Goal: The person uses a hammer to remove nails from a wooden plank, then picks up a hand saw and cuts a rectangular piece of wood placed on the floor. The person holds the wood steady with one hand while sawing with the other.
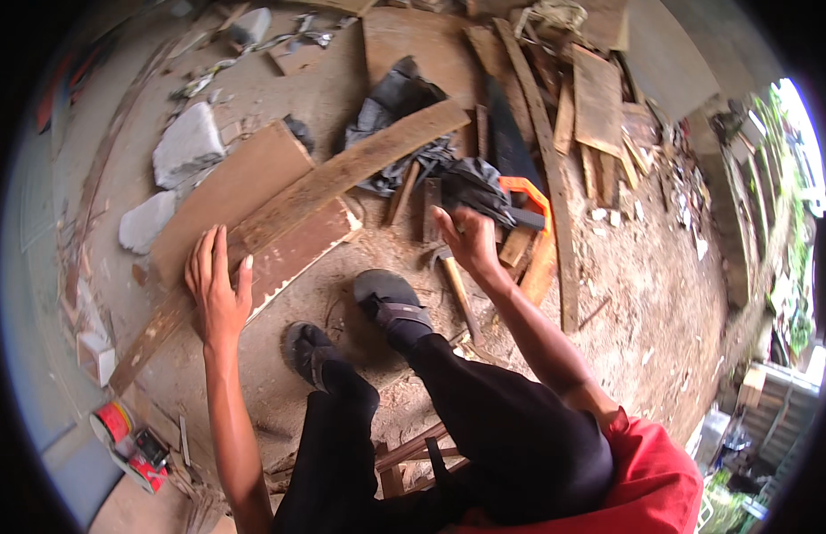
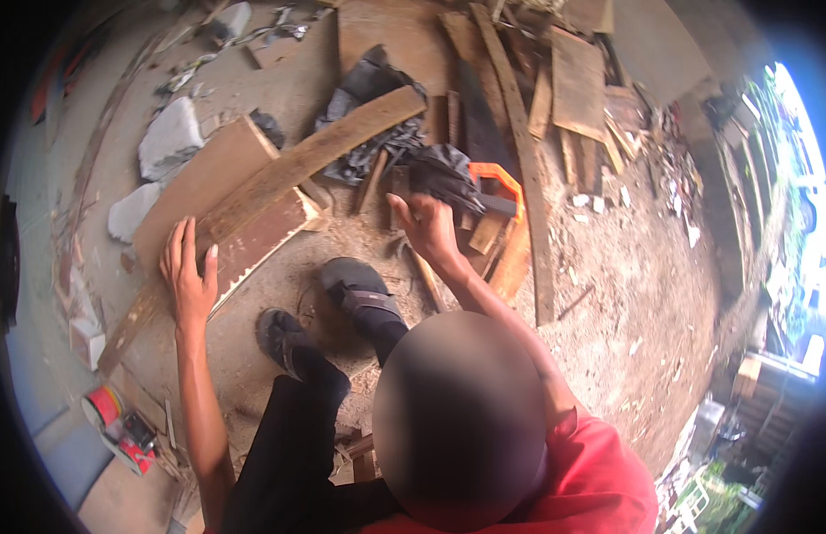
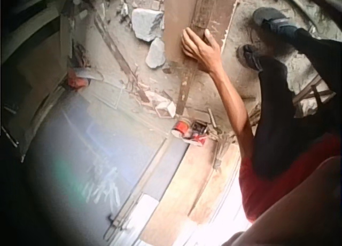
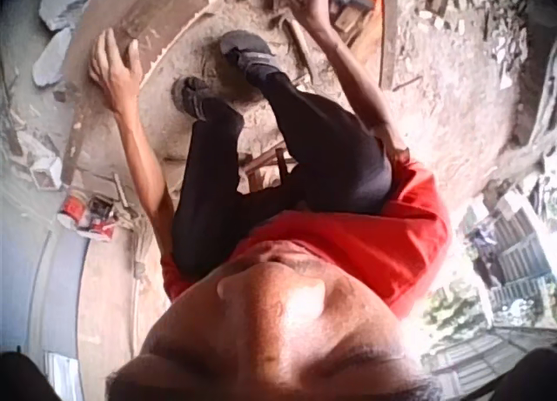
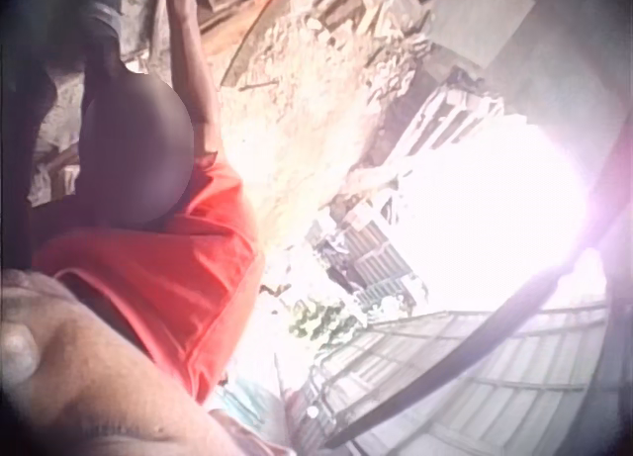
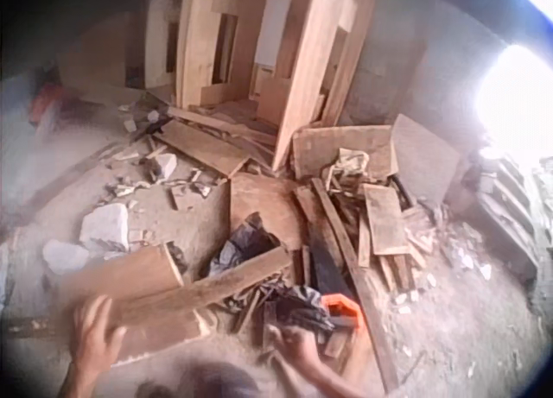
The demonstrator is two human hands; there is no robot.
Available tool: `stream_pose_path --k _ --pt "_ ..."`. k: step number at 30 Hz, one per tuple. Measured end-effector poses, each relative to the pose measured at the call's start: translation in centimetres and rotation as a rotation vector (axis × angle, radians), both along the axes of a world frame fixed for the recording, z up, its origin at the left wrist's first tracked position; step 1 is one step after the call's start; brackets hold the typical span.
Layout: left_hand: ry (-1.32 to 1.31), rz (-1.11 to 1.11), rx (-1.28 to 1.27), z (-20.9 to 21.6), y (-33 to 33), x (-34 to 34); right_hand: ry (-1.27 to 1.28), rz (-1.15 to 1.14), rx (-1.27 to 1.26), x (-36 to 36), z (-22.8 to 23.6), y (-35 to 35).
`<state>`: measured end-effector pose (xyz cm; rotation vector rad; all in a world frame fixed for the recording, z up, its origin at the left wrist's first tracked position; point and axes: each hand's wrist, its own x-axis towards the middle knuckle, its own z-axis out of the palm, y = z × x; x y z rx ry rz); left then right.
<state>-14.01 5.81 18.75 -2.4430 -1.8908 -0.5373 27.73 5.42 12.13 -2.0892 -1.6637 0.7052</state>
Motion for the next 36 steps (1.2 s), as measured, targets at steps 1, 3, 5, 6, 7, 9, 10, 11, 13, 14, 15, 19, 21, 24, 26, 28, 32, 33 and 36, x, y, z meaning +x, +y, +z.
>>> stream_pose_path --k 1,3,5,6,7,9,10,11,13,14,15,19,21,24,26,28,32,33,36 --pt "0.013 -0.029 -0.001 0.5 -0.5 0.7 0.300 -0.137 -0.060 0.9 -1.4 -1.6" --pt "0.025 -0.102 -0.001 0.7 -1.1 3.2 0.167 -0.083 0.192 3.9 -5.3 -4.7" --pt "0.028 -0.038 0.029 -0.1 -1.7 4.2 0.134 -0.094 0.269 5.5 -6.6 -6.0" --pt "0.036 -0.027 0.049 -0.4 -1.7 4.3 0.072 -0.113 0.334 6.2 -6.7 -6.4" --pt "0.045 -0.013 0.068 -0.6 -1.7 4.4 0.009 -0.128 0.398 6.8 -6.9 -6.7" --pt "0.062 0.007 0.084 -0.9 -1.7 4.3 -0.276 -0.275 0.378 8.6 -5.8 -5.6" --pt "0.071 0.012 0.089 -1.0 -1.6 4.2 -0.362 -0.313 0.345 10.6 -5.1 -4.8" --pt "0.078 0.013 0.094 -1.1 -1.6 4.2 -0.472 -0.430 0.368 12.7 -5.2 -3.8" --pt "0.078 0.011 0.104 -1.2 -1.5 4.6 -0.567 -0.595 0.202 18.6 -6.9 -3.2" --pt "0.088 0.020 0.102 -1.1 -1.7 4.5 -0.508 -0.624 0.093 19.8 -7.4 -2.6" --pt "0.090 0.026 0.099 -1.2 -1.6 4.7 -0.456 -0.654 -0.015 21.4 -7.8 -2.3" --pt "0.084 0.027 0.083 -0.6 -1.8 5.0 -0.285 -0.704 -0.042 22.8 -8.1 -1.4" --pt "0.097 0.034 0.083 -0.3 -1.8 4.9 -0.230 -0.787 -0.111 21.1 -7.0 -0.9" --pt "0.075 0.030 0.058 -0.3 -1.8 4.9 -0.129 -0.843 -0.135 20.1 -6.7 -1.7" --pt "0.069 0.026 0.063 -0.2 -1.8 4.8 -0.061 -0.821 -0.073 18.8 -5.7 -2.1" --pt "0.075 0.036 0.059 -0.2 -1.9 4.7 -0.016 -0.808 -0.020 17.9 -4.9 -2.4" --pt "0.044 0.037 0.051 -0.2 -1.7 5.2 -0.013 -0.767 0.257 17.9 -5.6 -2.8" --pt "0.041 0.042 0.050 -0.1 -1.8 4.9 -0.013 -0.753 0.280 17.0 -4.9 -2.5" --pt "0.020 0.049 0.046 -0.1 -1.8 4.7 -0.012 -0.723 0.289 15.3 -3.5 -2.0"
